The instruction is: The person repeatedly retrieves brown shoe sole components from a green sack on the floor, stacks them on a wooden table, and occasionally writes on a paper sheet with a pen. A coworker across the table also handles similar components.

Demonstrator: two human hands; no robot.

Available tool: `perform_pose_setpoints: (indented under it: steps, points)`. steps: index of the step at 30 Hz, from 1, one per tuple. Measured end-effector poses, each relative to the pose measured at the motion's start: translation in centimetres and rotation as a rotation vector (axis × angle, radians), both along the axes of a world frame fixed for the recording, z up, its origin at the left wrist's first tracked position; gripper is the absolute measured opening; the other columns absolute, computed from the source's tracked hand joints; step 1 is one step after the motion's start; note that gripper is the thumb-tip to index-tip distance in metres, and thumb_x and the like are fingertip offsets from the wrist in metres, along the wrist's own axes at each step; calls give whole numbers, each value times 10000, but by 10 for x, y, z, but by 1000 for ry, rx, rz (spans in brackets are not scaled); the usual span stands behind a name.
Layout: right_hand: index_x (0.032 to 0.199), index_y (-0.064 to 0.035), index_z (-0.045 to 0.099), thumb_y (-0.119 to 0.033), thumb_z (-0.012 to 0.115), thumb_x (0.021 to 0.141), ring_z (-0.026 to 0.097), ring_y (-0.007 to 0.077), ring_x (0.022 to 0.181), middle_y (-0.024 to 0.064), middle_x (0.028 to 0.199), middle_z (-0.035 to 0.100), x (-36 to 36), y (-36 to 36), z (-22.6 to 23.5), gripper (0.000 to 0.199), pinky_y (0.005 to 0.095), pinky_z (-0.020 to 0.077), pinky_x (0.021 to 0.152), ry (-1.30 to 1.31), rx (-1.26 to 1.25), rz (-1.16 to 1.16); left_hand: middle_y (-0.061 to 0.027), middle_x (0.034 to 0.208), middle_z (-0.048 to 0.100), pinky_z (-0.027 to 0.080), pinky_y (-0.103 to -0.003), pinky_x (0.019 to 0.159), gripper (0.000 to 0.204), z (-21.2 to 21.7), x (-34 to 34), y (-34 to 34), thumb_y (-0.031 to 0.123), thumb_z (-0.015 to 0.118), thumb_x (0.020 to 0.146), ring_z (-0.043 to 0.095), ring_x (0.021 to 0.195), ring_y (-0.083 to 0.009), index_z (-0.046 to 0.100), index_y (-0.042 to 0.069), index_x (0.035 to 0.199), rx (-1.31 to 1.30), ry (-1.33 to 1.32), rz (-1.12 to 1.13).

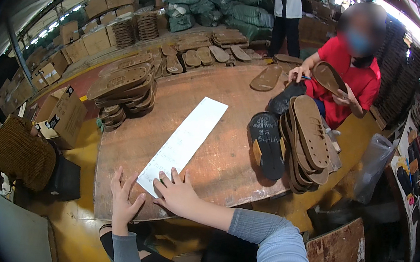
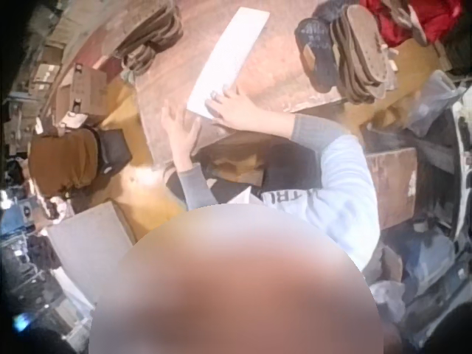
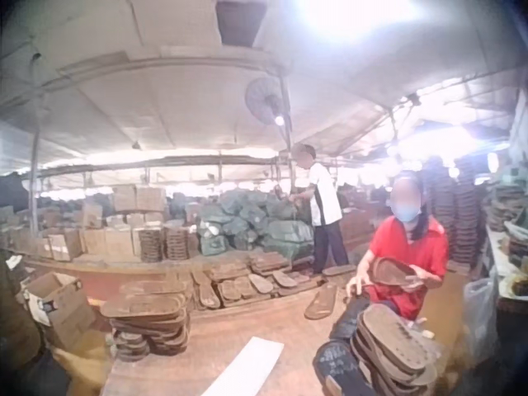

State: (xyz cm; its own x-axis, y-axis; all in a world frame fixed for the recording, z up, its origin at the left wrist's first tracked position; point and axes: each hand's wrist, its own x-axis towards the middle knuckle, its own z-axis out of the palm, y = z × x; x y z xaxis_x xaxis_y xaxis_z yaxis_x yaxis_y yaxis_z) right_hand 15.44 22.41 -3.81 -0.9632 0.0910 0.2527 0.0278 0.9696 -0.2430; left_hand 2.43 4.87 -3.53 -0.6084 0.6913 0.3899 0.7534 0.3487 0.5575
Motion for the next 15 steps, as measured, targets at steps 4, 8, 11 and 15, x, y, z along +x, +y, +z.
perform_pose_setpoints:
  steps: [4, 8, 11, 15]
  points:
    - [1274, -77, 506, -331, 587, 919, 474, 448, 1293, 202, 1411, 497, -11, 17, -11, 444, 635, 388, 1017, -34, 27, -31, -200, 1520, 301, 268, -555, 1122, 575, -2, -2, -2, 344, 746, 784, 253, 1403, -445, 605, 111, 1291, -2, 9, -10]
    - [1288, -63, 500, -193, 554, 914, 533, 346, 1262, 189, 1378, 531, -14, 72, 4, 400, 505, 448, 994, -113, 90, -22, -203, 1503, 329, 284, -556, 1113, 546, -3, -3, -3, 345, 749, 784, 266, 1394, -451, 620, 118, 1263, -2, 20, -13]
    - [1339, -66, 476, -217, 560, 919, 539, 339, 1255, 195, 1368, 532, -10, 104, 21, 454, 503, 435, 1013, -13, 111, -376, -204, 1487, 351, 291, -554, 1110, 523, -4, -3, -1, 349, 750, 785, 288, 1380, -456, 631, 123, 1241, 11, 32, 10]
    - [1358, -66, 472, -291, 577, 931, 520, 350, 1277, 209, 1362, 537, 2, 98, 16, 494, 502, 390, 1069, 8, -89, -239, -199, 1459, 386, 303, -547, 1106, 510, -6, -4, -1, 361, 746, 789, 323, 1359, -450, 636, 122, 1226, 18, 43, 34]
